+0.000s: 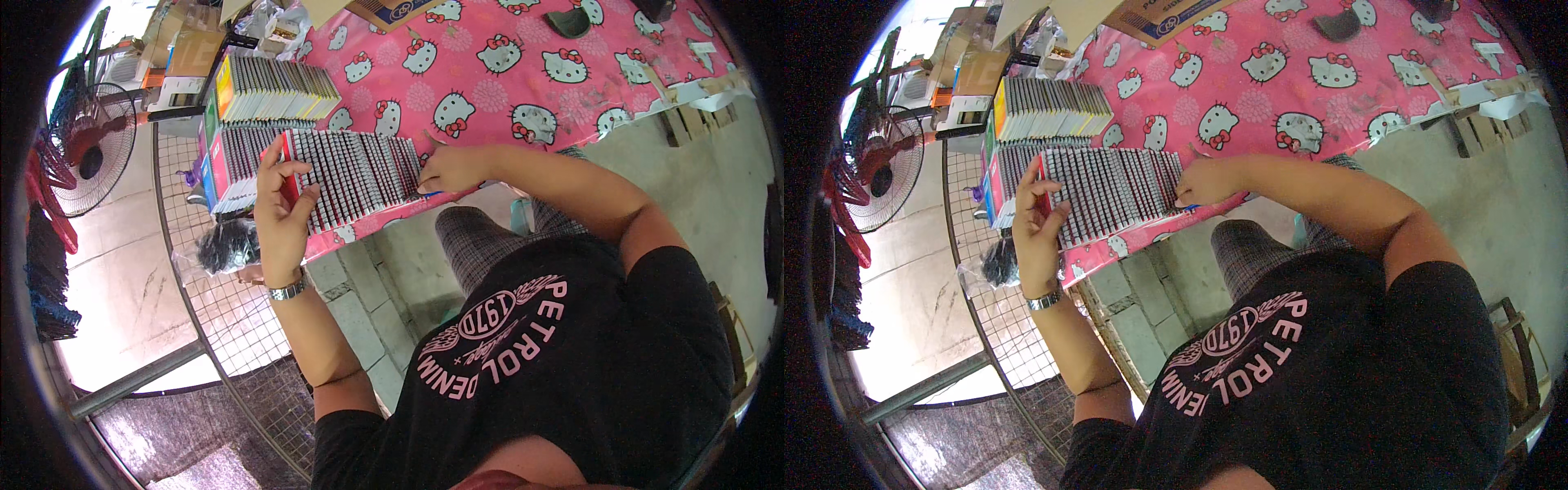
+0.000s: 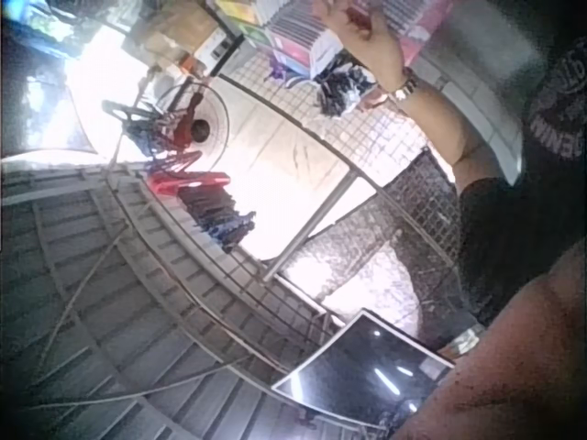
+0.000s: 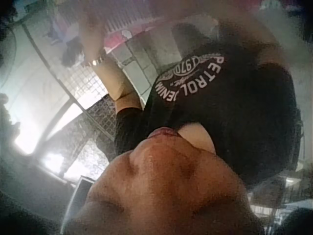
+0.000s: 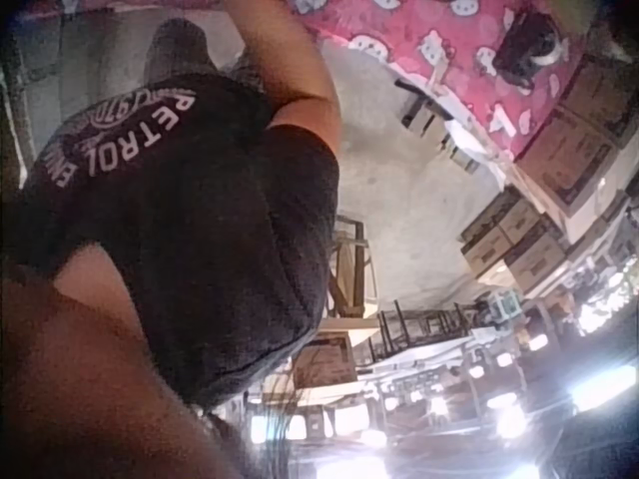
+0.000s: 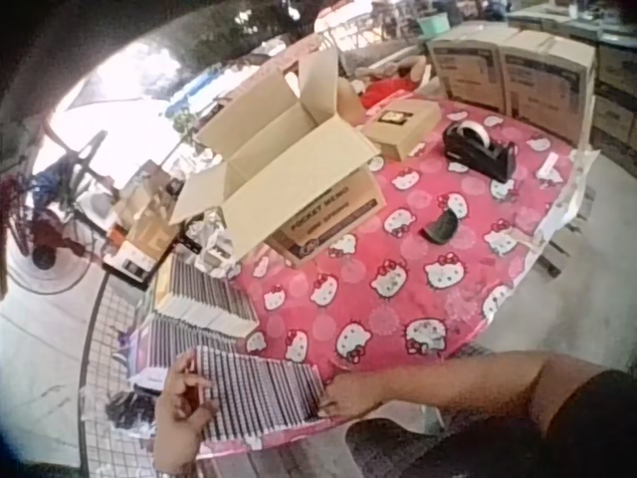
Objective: The person organizes stacks of small spiral-bound notebooks on a table, aligning the edges and using a pair of shears to trim excess material from the spiral spines.
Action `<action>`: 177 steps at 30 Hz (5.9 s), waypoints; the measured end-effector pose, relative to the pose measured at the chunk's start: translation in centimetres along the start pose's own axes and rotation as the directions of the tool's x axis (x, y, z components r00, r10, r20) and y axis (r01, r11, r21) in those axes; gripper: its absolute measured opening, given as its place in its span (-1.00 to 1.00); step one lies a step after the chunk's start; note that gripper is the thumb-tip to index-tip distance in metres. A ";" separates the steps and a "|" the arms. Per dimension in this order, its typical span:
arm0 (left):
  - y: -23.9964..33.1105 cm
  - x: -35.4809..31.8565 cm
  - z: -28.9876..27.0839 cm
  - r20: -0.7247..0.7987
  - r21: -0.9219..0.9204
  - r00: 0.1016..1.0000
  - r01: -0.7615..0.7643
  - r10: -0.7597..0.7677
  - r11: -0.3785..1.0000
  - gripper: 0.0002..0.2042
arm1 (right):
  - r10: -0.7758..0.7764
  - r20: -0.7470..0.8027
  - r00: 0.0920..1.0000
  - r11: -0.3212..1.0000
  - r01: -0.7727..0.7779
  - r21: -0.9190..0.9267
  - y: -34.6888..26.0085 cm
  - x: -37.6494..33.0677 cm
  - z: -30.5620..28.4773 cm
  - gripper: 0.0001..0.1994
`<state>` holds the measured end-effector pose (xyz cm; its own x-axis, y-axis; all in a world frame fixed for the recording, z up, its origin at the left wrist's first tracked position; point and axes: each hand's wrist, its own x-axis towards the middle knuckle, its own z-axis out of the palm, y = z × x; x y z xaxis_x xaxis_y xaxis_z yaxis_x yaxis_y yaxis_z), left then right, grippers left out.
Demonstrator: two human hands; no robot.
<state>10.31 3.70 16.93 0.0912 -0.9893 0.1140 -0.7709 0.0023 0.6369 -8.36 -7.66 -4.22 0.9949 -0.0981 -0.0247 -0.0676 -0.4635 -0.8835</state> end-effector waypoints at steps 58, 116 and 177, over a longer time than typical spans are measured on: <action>0.1 0.0 -0.2 -0.015 -0.068 0.999 0.049 -0.050 0.996 -0.69 | -0.129 -0.175 0.976 0.969 0.087 -0.230 3.9 -0.8 1.5 -0.61; -0.5 -0.2 -0.1 -0.037 -0.082 0.999 0.024 -0.028 0.996 -0.70 | -0.064 -0.367 0.928 0.990 0.012 -0.141 3.5 -1.4 2.8 -0.58; -0.1 0.3 0.0 -0.025 -0.026 1.000 -0.010 0.009 1.000 -0.66 | -0.376 -0.255 0.891 0.893 0.275 -0.356 5.7 0.4 1.9 -0.73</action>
<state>10.42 3.44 16.84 0.0999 -0.9853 0.1385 -0.7553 0.0156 0.6552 -8.24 -8.70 -10.13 0.8923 -0.1381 0.4297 0.1863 -0.7545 -0.6293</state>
